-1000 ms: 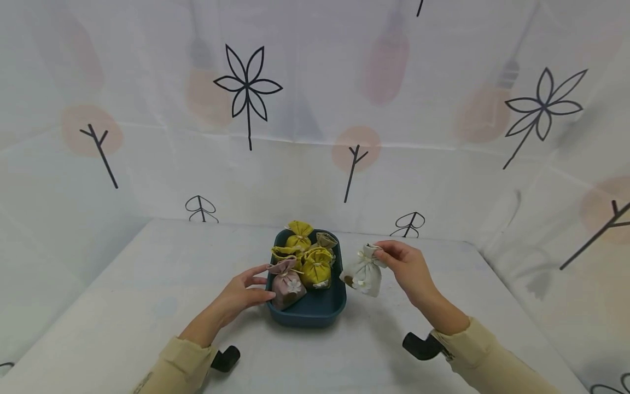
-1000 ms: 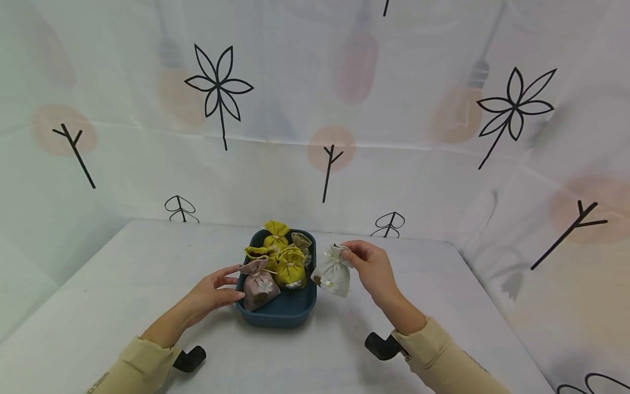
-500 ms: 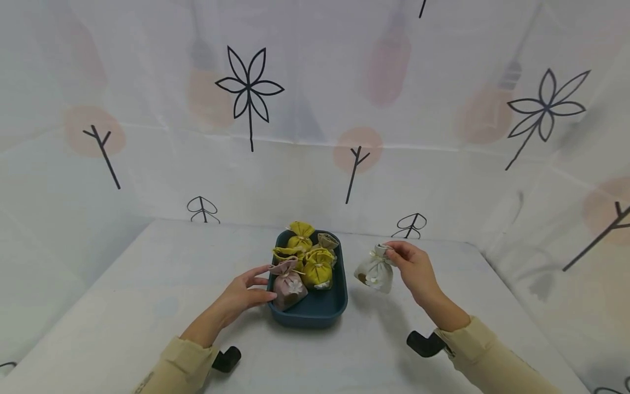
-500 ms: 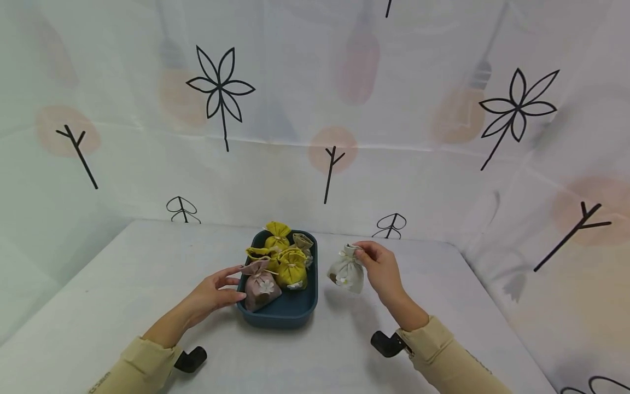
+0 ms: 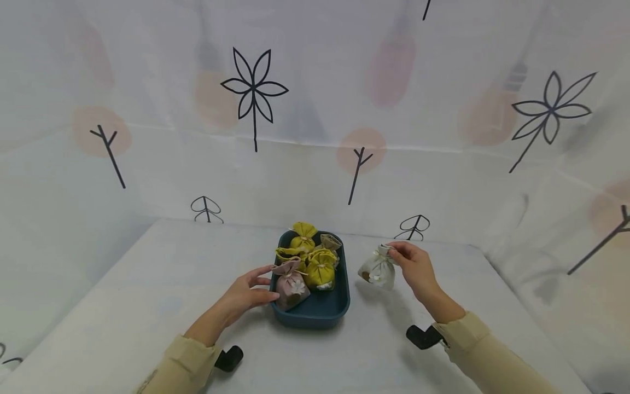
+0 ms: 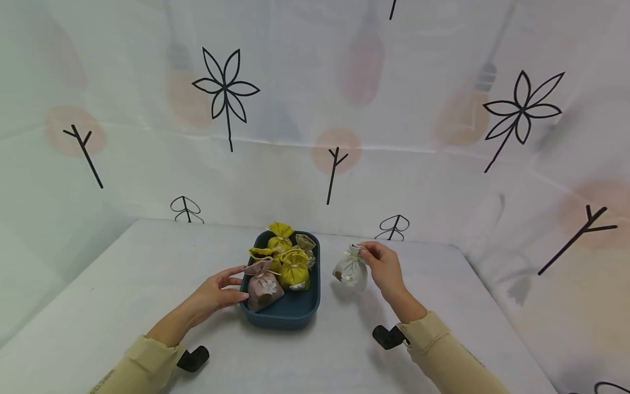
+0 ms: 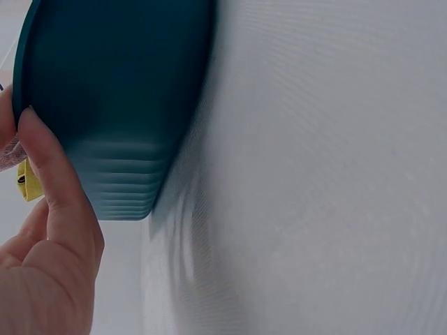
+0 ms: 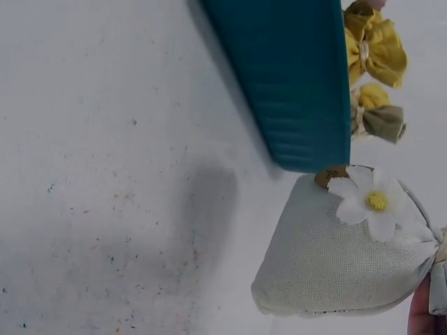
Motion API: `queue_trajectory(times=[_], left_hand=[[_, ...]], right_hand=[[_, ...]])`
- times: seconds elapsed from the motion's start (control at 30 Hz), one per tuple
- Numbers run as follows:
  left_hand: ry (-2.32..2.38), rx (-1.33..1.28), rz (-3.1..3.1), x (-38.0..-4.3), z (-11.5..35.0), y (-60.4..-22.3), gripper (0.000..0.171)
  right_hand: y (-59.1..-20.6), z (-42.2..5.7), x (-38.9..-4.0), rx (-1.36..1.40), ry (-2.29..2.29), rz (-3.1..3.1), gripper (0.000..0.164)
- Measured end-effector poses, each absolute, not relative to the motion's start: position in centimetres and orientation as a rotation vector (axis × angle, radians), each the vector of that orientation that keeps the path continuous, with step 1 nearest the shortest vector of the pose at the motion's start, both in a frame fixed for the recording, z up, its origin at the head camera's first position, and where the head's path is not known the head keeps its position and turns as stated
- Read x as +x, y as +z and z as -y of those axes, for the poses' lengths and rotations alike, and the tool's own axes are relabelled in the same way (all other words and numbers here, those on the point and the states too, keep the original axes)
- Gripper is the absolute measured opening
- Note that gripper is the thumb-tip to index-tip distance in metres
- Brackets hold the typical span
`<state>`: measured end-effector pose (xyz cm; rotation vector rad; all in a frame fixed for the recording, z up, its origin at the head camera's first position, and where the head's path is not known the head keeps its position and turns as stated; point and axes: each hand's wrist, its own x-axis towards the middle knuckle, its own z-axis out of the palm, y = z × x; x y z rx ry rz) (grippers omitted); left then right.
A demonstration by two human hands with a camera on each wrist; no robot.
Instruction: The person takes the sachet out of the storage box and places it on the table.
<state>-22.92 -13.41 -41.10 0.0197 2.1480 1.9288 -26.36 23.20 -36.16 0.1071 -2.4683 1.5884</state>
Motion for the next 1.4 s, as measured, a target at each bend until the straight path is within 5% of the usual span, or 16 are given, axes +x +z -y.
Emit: queue_trajectory(times=[1.4], left_hand=[[1.935,-0.020,-2.182,-22.7,13.1,-40.9,0.072]], right_hand=[[-38.9,-23.5,-31.6,0.062,1.541,2.519,0.030]])
